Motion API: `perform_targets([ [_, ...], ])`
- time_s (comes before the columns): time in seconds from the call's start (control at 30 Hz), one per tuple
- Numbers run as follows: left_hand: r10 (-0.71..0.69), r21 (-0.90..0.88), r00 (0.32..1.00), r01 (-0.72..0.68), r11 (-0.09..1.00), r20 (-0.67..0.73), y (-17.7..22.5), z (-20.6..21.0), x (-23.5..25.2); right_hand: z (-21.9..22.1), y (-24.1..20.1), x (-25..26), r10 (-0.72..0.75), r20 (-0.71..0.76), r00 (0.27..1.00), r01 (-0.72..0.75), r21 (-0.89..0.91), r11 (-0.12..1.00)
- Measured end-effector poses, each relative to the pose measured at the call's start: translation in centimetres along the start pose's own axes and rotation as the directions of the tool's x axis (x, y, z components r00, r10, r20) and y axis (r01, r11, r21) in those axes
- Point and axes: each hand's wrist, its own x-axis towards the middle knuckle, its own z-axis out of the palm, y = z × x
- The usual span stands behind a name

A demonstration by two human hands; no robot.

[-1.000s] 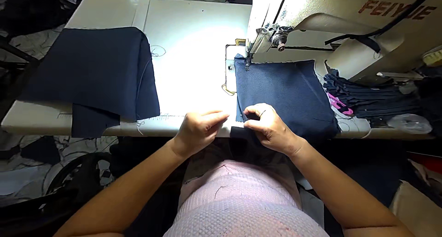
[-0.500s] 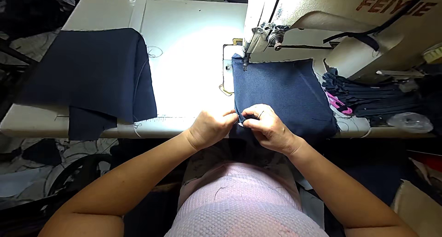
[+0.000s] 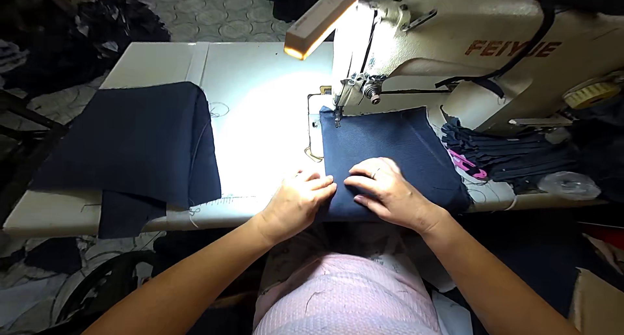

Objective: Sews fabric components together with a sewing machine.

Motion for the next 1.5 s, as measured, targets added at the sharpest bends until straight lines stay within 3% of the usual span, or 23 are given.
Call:
perform_targets([
  [0.13, -0.034, 0.048, 0.996, 0.03, 0.998, 0.078, -0.3, -0.7, -1.1, 0.1, 1.4, -1.3, 0.102, -0.006, 0.995, -0.102, -0.003, 0.995],
  [0.33, -0.022, 0.048, 0.998, 0.019, 0.999, 0.061, -1.8, -0.6, -0.5, 0.0, 2.3, -0.3, 0.089, -0.004, 0.996, -0.089, 0.005, 0.996],
  [0.57, -0.089, 0.028, 0.97, 0.085, 0.996, 0.227, -4.9, -1.2, 2.6, -0.1, 5.4, 2.5, 0.063, 0.017, 0.998, -0.063, 0.008, 0.998],
  [0.83, -0.083, 0.022, 0.97, 0.08, 0.997, 0.23, -9.3, -0.8, 5.9, -0.5, 9.7, 6.2, 0.039, 0.099, 0.994, -0.047, 0.073, 0.996],
  [0.97, -0.11, 0.013, 0.958, 0.111, 0.994, 0.264, -11.1, -0.8, 7.2, 0.1, 11.8, 7.3, 0.003, 0.039, 0.999, -0.006, 0.089, 0.996],
  [1.03, -0.109, 0.008, 0.954, 0.111, 0.994, 0.279, -11.8, -0.9, 7.7, -0.1, 12.0, 7.8, 0.055, 0.052, 0.997, -0.061, 0.116, 0.991],
  [1.1, -0.028, -0.054, 0.971, 0.042, 0.998, 0.239, -12.7, -0.6, 8.1, -0.5, 10.3, 8.5, 0.183, 0.105, 0.977, -0.189, 0.043, 0.981],
  [1.2, 0.06, -0.13, 0.965, -0.027, 0.991, 0.254, -13.8, -0.7, 9.0, 0.8, 2.7, 9.7, 0.372, 0.1, 0.923, -0.348, -0.197, 0.916],
  [1.3, 0.121, -0.236, 0.944, -0.048, 0.971, 0.306, -14.7, -0.8, 10.3, 3.2, -4.4, 10.0, 0.57, 0.282, 0.771, -0.534, -0.2, 0.821],
  [1.37, 0.188, -0.278, 0.93, -0.098, 0.956, 0.317, -15.3, -0.8, 11.0, 3.8, -6.0, 10.1, 0.621, 0.324, 0.714, -0.581, -0.221, 0.783],
  [1.5, 0.251, -0.28, 0.934, -0.177, 0.943, 0.255, -15.5, -0.9, 11.1, 2.9, -4.9, 8.9, 0.584, 0.302, 0.754, -0.549, -0.199, 0.812],
])
